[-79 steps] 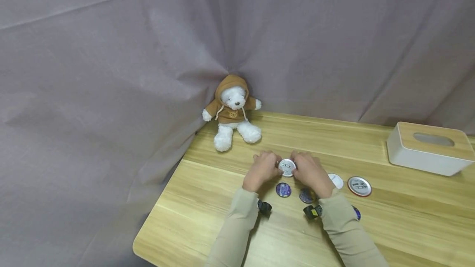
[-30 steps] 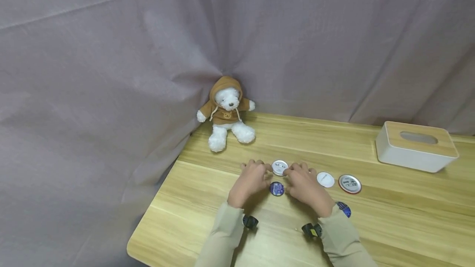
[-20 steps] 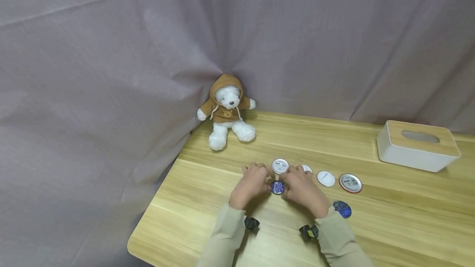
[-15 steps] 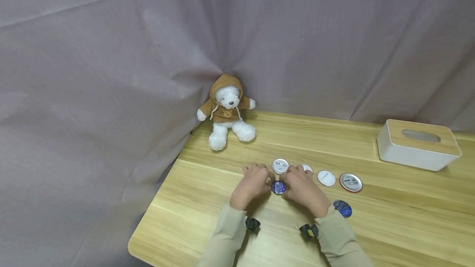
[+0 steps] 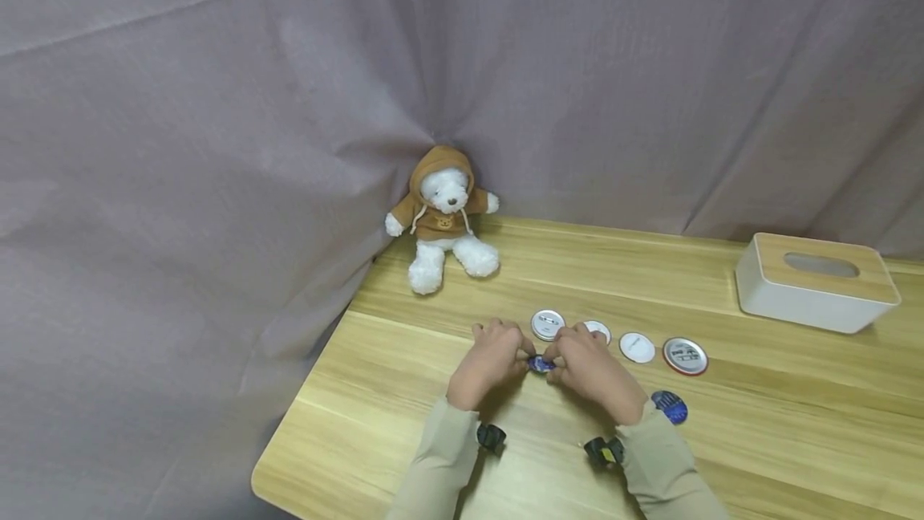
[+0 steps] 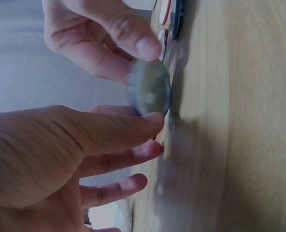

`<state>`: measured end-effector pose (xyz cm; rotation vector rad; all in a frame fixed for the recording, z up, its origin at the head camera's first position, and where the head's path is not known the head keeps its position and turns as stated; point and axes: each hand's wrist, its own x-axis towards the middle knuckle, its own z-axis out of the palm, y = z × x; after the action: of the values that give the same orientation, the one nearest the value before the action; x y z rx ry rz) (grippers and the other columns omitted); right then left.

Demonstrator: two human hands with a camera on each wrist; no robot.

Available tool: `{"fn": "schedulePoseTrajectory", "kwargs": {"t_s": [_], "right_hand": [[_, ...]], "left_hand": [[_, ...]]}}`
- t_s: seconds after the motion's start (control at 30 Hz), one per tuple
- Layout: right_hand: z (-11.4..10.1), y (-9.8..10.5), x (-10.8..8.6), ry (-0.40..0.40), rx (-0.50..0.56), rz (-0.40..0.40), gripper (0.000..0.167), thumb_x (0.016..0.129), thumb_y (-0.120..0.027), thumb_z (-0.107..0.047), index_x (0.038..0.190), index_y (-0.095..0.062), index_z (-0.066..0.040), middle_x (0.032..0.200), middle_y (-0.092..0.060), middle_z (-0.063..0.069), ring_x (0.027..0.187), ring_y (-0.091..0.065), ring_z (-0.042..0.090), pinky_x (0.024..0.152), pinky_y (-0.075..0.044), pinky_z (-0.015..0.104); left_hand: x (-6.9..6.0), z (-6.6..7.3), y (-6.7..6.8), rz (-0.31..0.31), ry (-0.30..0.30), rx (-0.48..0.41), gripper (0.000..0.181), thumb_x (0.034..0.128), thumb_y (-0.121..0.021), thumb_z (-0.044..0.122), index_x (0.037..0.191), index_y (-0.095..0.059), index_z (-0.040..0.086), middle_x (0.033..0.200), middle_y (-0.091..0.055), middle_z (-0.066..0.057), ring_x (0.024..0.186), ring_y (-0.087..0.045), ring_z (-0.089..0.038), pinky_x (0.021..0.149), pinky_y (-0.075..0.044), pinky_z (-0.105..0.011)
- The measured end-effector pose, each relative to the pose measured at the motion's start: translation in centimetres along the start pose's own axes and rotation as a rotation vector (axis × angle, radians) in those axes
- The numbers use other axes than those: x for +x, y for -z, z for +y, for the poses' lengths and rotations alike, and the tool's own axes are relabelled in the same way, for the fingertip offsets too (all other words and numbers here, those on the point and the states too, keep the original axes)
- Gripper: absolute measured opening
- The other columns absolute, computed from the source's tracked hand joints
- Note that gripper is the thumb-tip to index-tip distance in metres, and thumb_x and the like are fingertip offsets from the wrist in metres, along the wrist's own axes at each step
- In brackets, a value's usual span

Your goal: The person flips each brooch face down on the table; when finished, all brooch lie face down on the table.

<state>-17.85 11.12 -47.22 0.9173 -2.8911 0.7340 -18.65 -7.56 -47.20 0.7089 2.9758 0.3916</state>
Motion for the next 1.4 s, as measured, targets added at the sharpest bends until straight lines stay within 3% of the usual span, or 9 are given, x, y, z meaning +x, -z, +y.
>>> {"fn": "schedulePoseTrajectory", "kwargs": {"t_s": [0.23, 0.5, 0.67, 0.97, 1.2, 1.4], "right_hand": [[0.2, 0.4, 0.4, 0.068, 0.022, 0.031, 0.017, 0.080, -0.079, -0.004, 0.070, -0.072, -0.016, 0.068, -0.059, -0.009, 0.070, -0.050, 0.016, 0.067, -0.041, 0.039], [0.4, -0.1, 0.7, 0.080, 0.105, 0.042, 0.020, 0.077, -0.073, 0.007, 0.075, -0.068, -0.013, 0.069, -0.058, -0.006, 0.065, -0.050, 0.011, 0.064, -0.045, 0.035], [0.4, -0.4, 0.7, 0.033, 0.131, 0.049, 0.021, 0.074, -0.071, 0.009, 0.076, -0.063, -0.011, 0.066, -0.052, -0.006, 0.064, -0.047, 0.012, 0.061, -0.043, 0.033], [0.3, -0.7, 0.8, -0.010, 0.046, 0.070, 0.018, 0.073, -0.074, 0.002, 0.077, -0.060, -0.010, 0.066, -0.048, -0.003, 0.065, -0.046, 0.017, 0.060, -0.040, 0.036], [0.2, -0.7, 1.1, -0.033, 0.023, 0.033, 0.017, 0.071, -0.074, 0.000, 0.071, -0.060, -0.011, 0.065, -0.050, -0.002, 0.066, -0.045, 0.020, 0.060, -0.039, 0.036], [0.1, -1.3, 1.3, -0.010, -0.046, 0.031, 0.016, 0.071, -0.074, -0.001, 0.073, -0.062, -0.010, 0.069, -0.050, 0.002, 0.068, -0.047, 0.023, 0.060, -0.039, 0.038]], "left_hand": [[0.0, -0.3, 0.0, 0.011, -0.041, -0.056, 0.005, 0.0852, -0.080, 0.021, 0.084, -0.082, 0.026, 0.088, -0.073, 0.010, 0.083, -0.053, -0.017, 0.077, -0.032, -0.038], [0.3, -0.1, -0.2, 0.060, -0.086, -0.058, 0.006, 0.0865, -0.078, 0.017, 0.084, -0.078, 0.023, 0.077, -0.070, 0.010, 0.078, -0.060, -0.013, 0.077, -0.035, -0.038], [0.4, 0.1, -0.4, 0.065, -0.060, -0.084, 0.007, 0.0845, -0.078, 0.014, 0.081, -0.075, 0.019, 0.074, -0.069, 0.010, 0.075, -0.059, -0.013, 0.078, -0.035, -0.037], [0.8, 0.1, -0.8, 0.054, -0.012, -0.131, 0.019, 0.0794, -0.076, 0.007, 0.097, -0.072, 0.015, 0.075, -0.068, 0.009, 0.075, -0.058, -0.011, 0.076, -0.033, -0.035], [1.0, 0.2, -1.0, 0.061, -0.004, -0.104, 0.013, 0.0774, -0.079, 0.009, 0.081, -0.070, 0.017, 0.066, -0.059, 0.012, 0.067, -0.052, -0.009, 0.072, -0.032, -0.034], [1.0, 0.2, -0.9, 0.033, 0.012, -0.101, 0.017, 0.0780, -0.077, 0.007, 0.072, -0.064, 0.017, 0.063, -0.053, 0.011, 0.066, -0.051, -0.010, 0.075, -0.036, -0.038]]}}
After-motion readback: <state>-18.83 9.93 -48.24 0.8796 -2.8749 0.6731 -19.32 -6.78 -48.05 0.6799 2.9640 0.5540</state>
